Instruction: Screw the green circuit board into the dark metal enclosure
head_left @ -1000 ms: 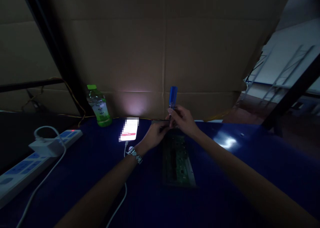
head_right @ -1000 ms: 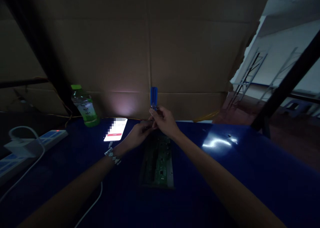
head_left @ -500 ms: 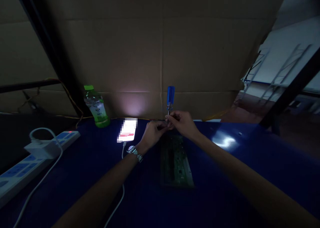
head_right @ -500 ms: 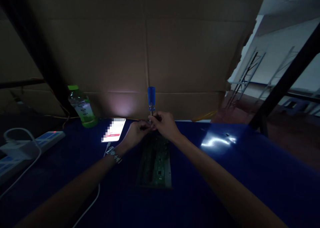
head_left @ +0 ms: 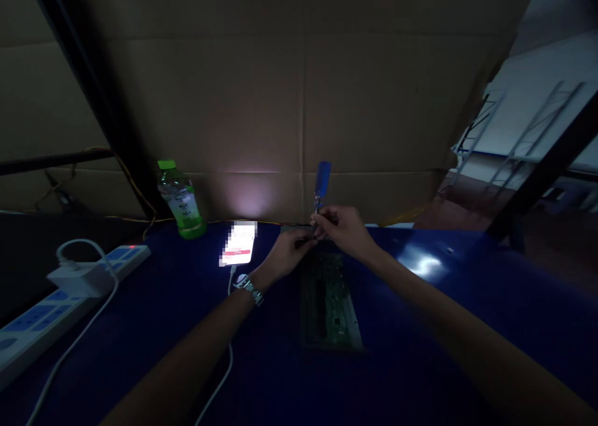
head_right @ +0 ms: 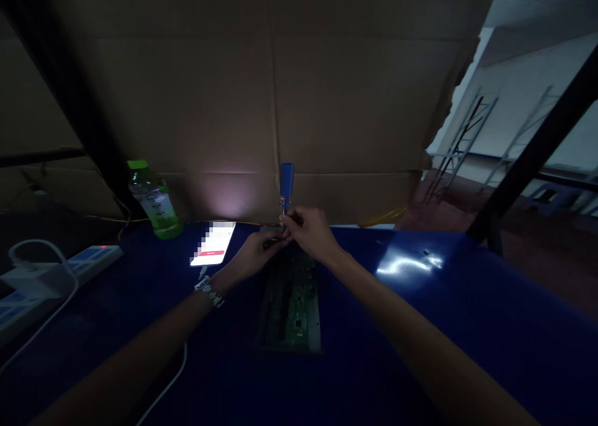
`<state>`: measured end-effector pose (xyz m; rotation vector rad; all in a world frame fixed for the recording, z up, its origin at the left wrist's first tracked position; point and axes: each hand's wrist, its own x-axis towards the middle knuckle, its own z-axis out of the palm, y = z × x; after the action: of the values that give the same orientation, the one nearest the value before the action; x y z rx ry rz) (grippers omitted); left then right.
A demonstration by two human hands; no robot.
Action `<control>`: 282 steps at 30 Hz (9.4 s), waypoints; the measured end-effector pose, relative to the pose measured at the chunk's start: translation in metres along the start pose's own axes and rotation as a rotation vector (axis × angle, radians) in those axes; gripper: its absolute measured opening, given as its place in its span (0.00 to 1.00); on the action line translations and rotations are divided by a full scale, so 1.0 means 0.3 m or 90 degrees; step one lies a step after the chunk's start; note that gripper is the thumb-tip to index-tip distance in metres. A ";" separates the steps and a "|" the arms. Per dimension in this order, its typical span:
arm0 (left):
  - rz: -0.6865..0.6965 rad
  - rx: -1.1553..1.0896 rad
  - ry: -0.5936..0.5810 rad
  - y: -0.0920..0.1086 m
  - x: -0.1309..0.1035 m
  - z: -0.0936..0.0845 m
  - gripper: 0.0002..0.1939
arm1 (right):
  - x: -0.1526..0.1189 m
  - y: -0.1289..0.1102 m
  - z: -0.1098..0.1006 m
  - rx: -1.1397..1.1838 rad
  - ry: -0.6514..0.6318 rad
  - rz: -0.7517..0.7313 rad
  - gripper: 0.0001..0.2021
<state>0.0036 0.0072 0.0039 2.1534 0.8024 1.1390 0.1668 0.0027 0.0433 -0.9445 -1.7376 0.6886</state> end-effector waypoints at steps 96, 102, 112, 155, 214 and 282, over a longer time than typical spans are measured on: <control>0.013 0.033 0.024 0.006 0.010 -0.005 0.11 | -0.019 0.021 0.022 -0.038 0.087 0.000 0.14; 0.003 -0.025 -0.031 -0.011 0.034 -0.023 0.09 | -0.010 0.008 0.001 -0.035 0.004 -0.026 0.11; -0.039 -0.085 -0.052 -0.020 0.046 -0.035 0.07 | -0.005 0.013 0.002 -0.030 0.013 -0.016 0.10; 0.003 0.067 -0.084 0.037 -0.032 -0.093 0.08 | -0.064 -0.007 -0.012 0.036 0.036 0.026 0.13; -0.061 0.122 -0.066 -0.007 -0.067 -0.131 0.08 | -0.220 0.047 0.012 0.351 0.200 0.185 0.12; -0.050 0.150 -0.063 0.047 -0.012 -0.015 0.12 | -0.085 0.025 -0.024 0.043 0.110 0.031 0.15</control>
<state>0.0016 -0.0039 0.0142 2.3252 1.0102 0.9303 0.1805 -0.0146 0.0270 -0.9731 -1.5363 0.6721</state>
